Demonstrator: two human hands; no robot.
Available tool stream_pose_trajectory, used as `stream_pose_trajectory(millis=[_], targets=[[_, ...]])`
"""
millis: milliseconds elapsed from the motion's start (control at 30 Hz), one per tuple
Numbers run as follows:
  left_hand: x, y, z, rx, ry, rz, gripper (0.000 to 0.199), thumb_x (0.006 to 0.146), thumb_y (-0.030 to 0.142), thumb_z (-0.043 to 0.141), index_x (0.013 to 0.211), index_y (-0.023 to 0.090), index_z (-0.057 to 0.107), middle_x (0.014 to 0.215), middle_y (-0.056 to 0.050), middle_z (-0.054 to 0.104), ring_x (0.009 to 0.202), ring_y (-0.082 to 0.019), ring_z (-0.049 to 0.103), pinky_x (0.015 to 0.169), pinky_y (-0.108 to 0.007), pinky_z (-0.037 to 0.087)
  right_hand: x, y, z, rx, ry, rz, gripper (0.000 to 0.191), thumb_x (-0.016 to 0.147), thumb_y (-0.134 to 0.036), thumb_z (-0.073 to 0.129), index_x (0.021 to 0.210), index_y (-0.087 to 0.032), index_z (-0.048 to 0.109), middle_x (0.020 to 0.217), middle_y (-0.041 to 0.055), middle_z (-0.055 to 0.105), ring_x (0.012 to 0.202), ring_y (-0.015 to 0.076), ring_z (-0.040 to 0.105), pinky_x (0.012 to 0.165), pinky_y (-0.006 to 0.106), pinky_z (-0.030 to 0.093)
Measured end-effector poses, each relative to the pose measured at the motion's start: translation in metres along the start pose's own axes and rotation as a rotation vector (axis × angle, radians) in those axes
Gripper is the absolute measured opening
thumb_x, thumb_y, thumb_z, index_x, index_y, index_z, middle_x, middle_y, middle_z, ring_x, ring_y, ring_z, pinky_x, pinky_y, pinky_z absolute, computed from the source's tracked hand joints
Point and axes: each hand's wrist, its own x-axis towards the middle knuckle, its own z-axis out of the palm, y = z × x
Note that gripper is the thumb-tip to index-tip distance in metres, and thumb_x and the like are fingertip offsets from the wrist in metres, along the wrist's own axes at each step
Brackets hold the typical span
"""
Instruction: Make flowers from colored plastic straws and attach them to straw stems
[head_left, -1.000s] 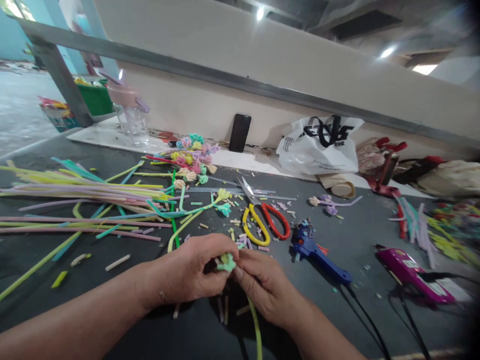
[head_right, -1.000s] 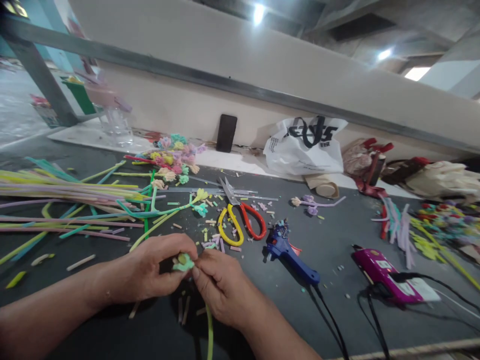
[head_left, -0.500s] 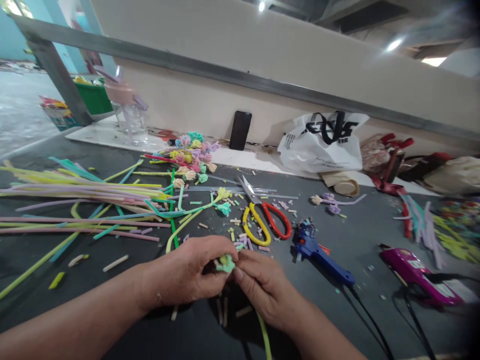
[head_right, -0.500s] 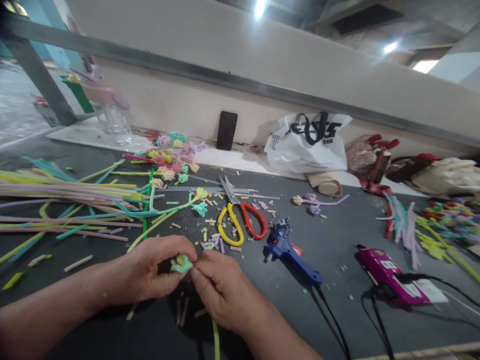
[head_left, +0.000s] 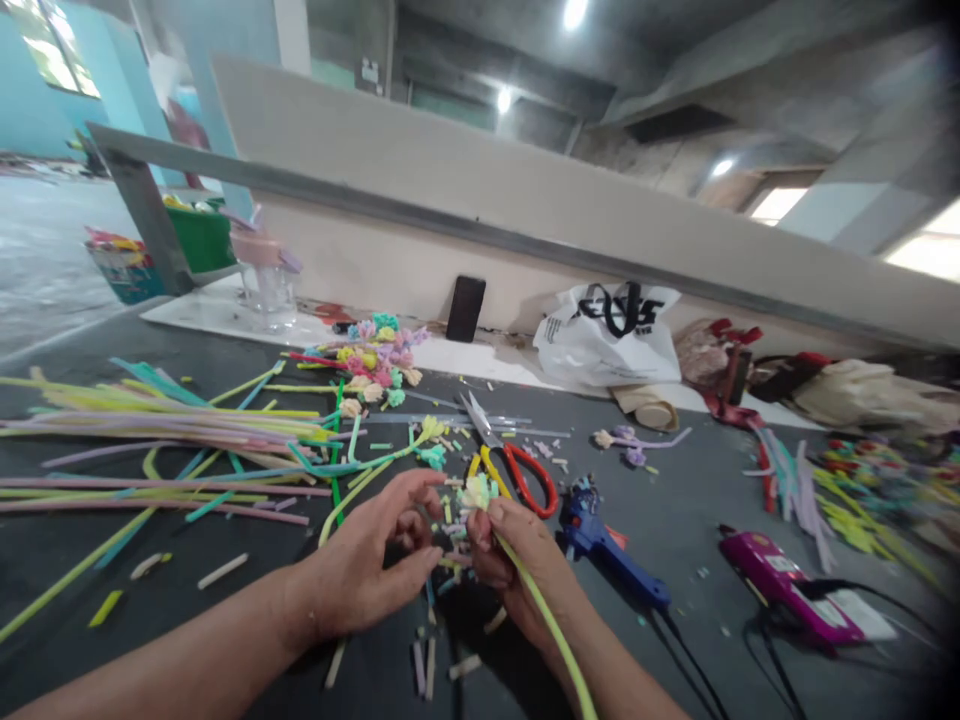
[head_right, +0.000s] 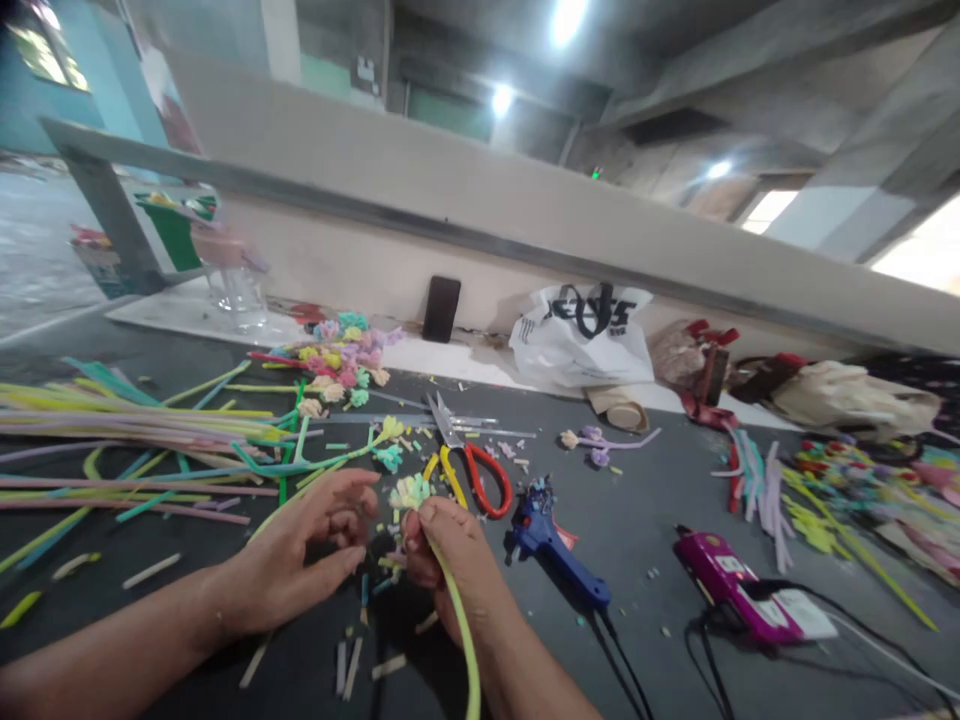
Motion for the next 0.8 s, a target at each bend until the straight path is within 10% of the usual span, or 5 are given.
stream_pose_trajectory(millis=[267, 433, 800], targets=[[0.003, -0.011, 0.01, 0.013, 0.113, -0.039, 0.041, 0.076, 0.011, 0.048, 0.113, 0.027, 0.041, 0.093, -0.003, 0.055, 0.075, -0.013, 0.057, 0.066, -0.023, 0.049, 0.036, -0.045, 0.021, 0.285, -0.169, -0.055, 0.02, 0.081, -0.027, 0.056, 0.067, -0.013, 0.055, 0.062, -0.0045, 0.044, 0.04, 0.0011, 0.024, 0.037, 0.014, 0.023], [0.019, -0.008, 0.014, -0.141, 0.241, -0.247, 0.026, 0.072, 0.01, 0.043, 0.095, 0.02, 0.045, 0.069, 0.001, 0.055, 0.051, -0.009, 0.052, 0.048, -0.021, 0.045, 0.058, -0.032, 0.015, 0.467, -0.341, -0.004, 0.02, 0.078, -0.026, 0.06, 0.064, -0.014, 0.054, 0.057, -0.0067, 0.038, 0.038, 0.0007, 0.019, 0.034, 0.012, 0.022], [0.063, 0.032, 0.012, -0.383, 0.404, -0.544, 0.028, 0.054, 0.007, 0.041, 0.08, 0.016, 0.047, 0.071, 0.003, 0.051, 0.043, -0.006, 0.05, 0.039, -0.019, 0.041, 0.068, -0.022, -0.007, 0.485, -0.176, 0.007, 0.022, 0.071, -0.032, 0.067, 0.066, -0.013, 0.058, 0.059, -0.0056, 0.044, 0.037, 0.0001, 0.024, 0.034, 0.013, 0.023]])
